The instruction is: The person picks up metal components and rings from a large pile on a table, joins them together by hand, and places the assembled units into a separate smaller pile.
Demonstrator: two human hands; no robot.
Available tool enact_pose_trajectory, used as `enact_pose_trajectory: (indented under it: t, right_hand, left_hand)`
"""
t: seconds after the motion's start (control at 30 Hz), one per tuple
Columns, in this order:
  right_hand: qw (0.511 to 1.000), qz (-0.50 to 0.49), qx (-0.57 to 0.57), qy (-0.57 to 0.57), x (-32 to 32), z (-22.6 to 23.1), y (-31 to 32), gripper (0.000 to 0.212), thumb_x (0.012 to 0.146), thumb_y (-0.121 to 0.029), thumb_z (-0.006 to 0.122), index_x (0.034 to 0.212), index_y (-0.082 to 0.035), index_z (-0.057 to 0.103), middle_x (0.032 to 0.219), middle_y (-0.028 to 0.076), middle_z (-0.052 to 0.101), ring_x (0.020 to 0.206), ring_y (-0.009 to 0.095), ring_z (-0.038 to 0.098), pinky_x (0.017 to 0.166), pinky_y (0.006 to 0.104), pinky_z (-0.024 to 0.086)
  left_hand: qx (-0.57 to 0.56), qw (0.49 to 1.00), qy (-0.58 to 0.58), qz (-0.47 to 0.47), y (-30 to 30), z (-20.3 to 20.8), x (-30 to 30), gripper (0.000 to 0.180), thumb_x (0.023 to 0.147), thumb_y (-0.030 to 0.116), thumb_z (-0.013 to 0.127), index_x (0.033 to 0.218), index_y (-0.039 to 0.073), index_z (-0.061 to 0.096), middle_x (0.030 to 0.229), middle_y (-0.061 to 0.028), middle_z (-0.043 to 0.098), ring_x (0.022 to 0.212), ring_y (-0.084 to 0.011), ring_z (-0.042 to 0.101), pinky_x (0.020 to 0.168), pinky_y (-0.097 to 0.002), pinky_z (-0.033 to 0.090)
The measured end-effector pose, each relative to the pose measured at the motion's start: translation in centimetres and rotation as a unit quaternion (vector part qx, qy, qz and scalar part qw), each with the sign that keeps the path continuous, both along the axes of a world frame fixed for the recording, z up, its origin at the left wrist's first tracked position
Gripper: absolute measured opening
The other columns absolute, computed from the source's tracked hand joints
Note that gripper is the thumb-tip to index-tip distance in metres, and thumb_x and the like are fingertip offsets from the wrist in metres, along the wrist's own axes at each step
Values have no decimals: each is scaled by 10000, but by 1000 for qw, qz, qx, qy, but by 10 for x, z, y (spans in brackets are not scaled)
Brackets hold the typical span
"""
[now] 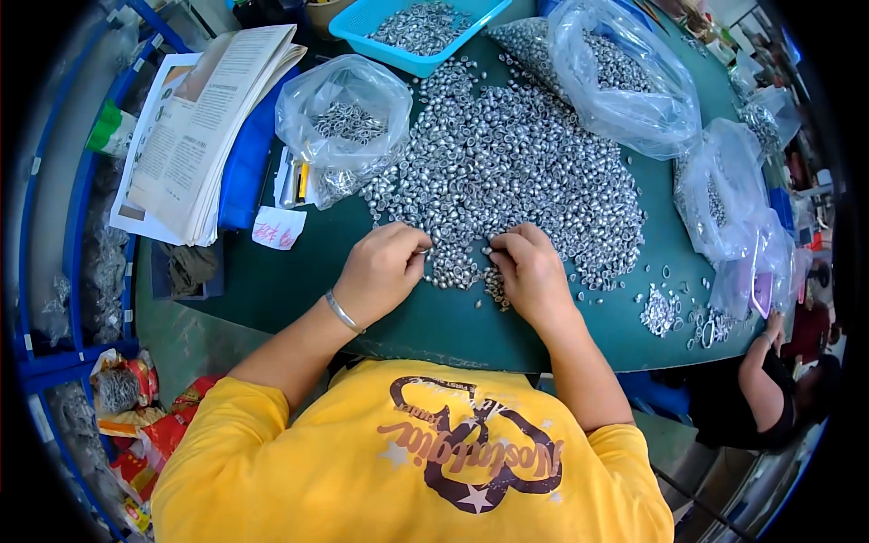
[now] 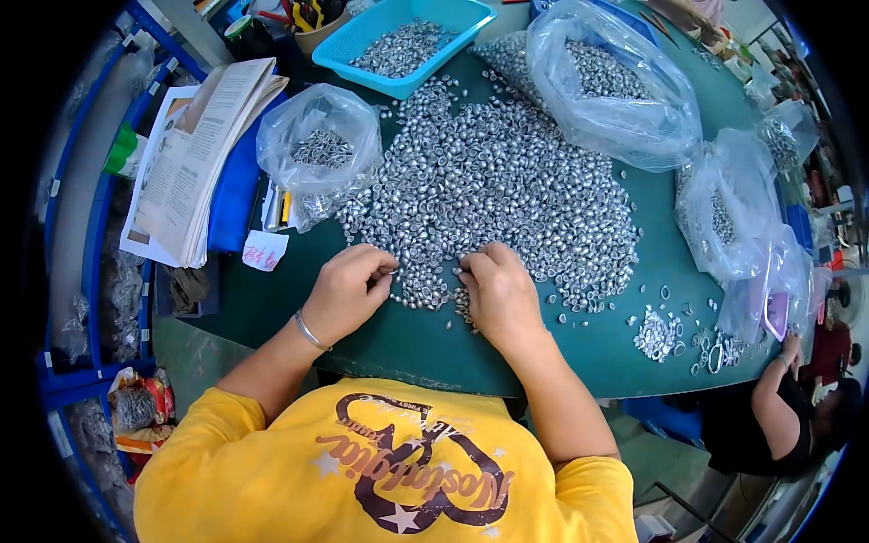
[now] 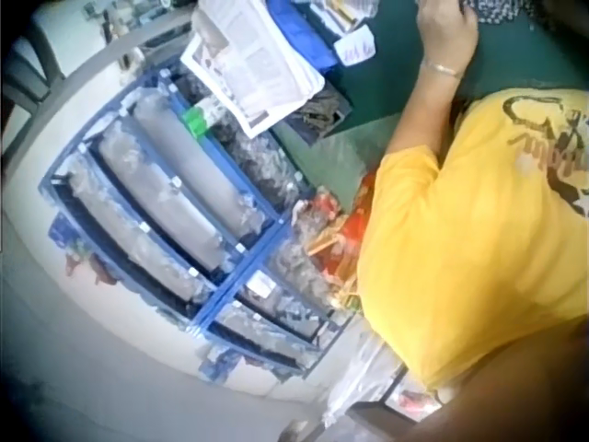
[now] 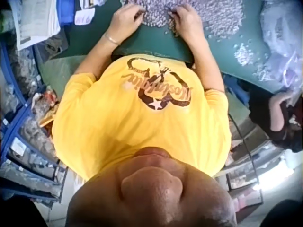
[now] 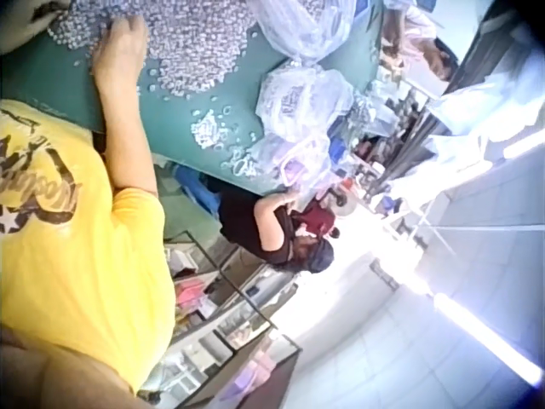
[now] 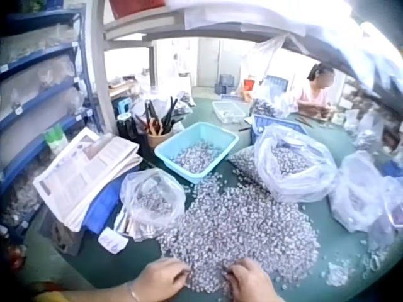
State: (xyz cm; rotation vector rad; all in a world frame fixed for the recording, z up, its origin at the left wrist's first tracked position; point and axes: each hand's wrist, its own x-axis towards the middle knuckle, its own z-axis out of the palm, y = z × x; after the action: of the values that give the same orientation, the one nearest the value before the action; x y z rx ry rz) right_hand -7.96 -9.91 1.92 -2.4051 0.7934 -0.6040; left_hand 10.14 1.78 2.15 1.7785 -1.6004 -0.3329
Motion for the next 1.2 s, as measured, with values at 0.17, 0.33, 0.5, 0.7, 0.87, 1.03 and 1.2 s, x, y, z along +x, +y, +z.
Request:
enact_pose_trajectory:
  t: [0.17, 0.33, 0.5, 0.7, 0.87, 1.03, 1.2]
  right_hand:
    - [999, -29, -14, 26, -3, 2, 0, 122, 711, -5, 609, 832, -19, 619, 789, 105, 538, 759, 285, 538, 668, 359, 456]
    - [998, -33, -38, 46, 1, 4, 3, 107, 701, -51, 623, 804, -24, 619, 782, 105, 535, 751, 283, 534, 668, 362, 455]
    - [997, -21, -53, 56, 4, 6, 0, 101, 678, -37, 616, 776, -20, 606, 784, 114, 533, 770, 288, 533, 675, 370, 450]
    - [998, -41, 51, 5, 0, 6, 5, 125, 683, -7, 634, 801, -8, 592, 747, 93, 556, 695, 247, 562, 634, 320, 463]
    - [870, -63, 453, -184, -5, 13, 8, 144, 752, 38, 631, 883, 10, 579, 794, 35, 594, 705, 101, 583, 637, 199, 480]
    - [869, -43, 427, -246, -6, 15, 13, 211, 745, 61, 622, 926, -1, 535, 813, 26, 588, 725, 93, 580, 663, 208, 491]
    - [973, -5, 144, -180, -4, 21, 20, 236, 720, 62, 624, 913, -14, 512, 807, 65, 589, 694, 131, 598, 631, 239, 500]
  left_hand:
    - [87, 920, 377, 55, 1, -1, -11, 127, 783, -35, 556, 904, -18, 590, 799, -74, 605, 693, -132, 615, 607, -231, 500]
    - [127, 772, 620, 55, -4, 7, -17, 143, 819, -28, 528, 954, -37, 574, 863, -107, 610, 743, -169, 630, 639, -236, 520]
    - [119, 709, 694, 31, -8, 12, -17, 157, 817, -35, 531, 972, -31, 559, 877, -127, 614, 752, -181, 633, 647, -246, 525]
    - [114, 714, 691, 22, -8, 12, -18, 117, 807, -41, 546, 921, -28, 570, 874, -131, 616, 760, -183, 634, 667, -258, 530]
    - [110, 705, 701, -6, -11, 9, -18, 111, 798, -46, 556, 905, -29, 575, 871, -126, 617, 772, -182, 633, 680, -264, 531]
    - [135, 736, 663, -19, -18, 12, -26, 157, 800, -41, 555, 953, -35, 587, 885, -116, 620, 780, -173, 629, 697, -255, 523]
    - [158, 731, 663, -30, -20, 9, -32, 184, 809, -21, 560, 990, -36, 591, 896, -111, 625, 763, -154, 621, 699, -244, 514]
